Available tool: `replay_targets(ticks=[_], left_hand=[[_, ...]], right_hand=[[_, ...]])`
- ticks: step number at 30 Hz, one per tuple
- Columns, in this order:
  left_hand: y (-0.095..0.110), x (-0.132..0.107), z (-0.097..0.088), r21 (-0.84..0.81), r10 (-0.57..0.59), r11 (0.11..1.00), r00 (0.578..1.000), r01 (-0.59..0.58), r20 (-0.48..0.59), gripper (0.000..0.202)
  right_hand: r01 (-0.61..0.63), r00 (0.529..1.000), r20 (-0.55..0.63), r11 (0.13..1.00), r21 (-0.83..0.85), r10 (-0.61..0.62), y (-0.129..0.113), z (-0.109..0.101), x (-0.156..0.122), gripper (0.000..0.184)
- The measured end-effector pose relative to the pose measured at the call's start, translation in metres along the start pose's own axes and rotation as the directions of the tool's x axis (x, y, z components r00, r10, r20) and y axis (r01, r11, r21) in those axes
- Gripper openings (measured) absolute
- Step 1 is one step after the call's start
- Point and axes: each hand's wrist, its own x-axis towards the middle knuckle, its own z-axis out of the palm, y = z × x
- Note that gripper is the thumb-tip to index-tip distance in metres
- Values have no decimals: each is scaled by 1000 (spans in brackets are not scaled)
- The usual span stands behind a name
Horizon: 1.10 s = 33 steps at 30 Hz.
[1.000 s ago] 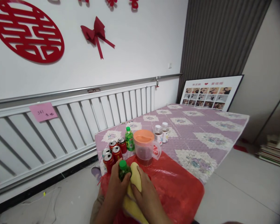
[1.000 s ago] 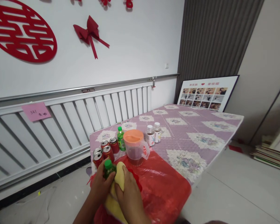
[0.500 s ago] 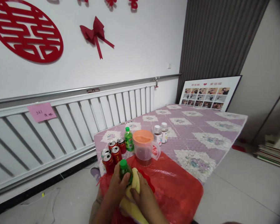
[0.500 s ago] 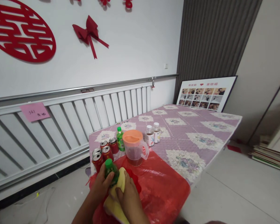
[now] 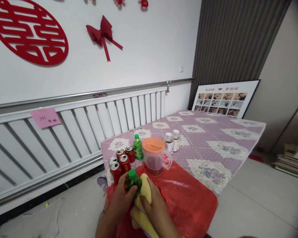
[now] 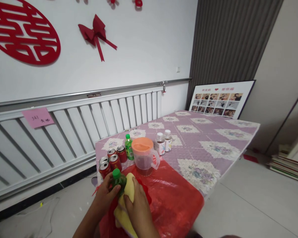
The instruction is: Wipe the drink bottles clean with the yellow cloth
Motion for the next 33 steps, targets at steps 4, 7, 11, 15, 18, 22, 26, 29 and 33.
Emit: replay_targets(ticks=[4,7,11,15,18,22,26,29,33], left_hand=[[3,-3,11,98,38,995,990,-25,-135,57],[8,-3,14,194,95,979,977,-57,-191,57],[12,-2,11,247,113,966,981,-72,-157,42],[6,1,0,96,68,993,997,-65,-35,50],[0,4,-9,-66,17,998,995,-10,95,53],[-2,6,-16,-143,6,990,989,15,146,54],[1,3,-13,-99,-5,995,996,14,94,55],[7,1,-8,-23,3,1000,999,-2,36,58],[14,1,-1,111,48,993,997,-42,-53,50]], right_hand=[[93,994,-59,995,-25,-95,-25,-6,0,61],[121,989,-85,992,-39,-124,-25,-2,-1,58],[59,996,-62,998,-35,-61,-6,6,0,62],[-14,1000,13,1000,-7,14,16,11,0,67],[-42,998,48,999,27,41,28,13,1,67],[-52,998,28,998,34,51,32,14,3,68],[-50,999,-12,998,30,50,21,10,0,63],[-10,998,-56,1000,14,11,3,5,-2,62],[89,986,-137,996,-28,-92,-19,3,-1,61]])
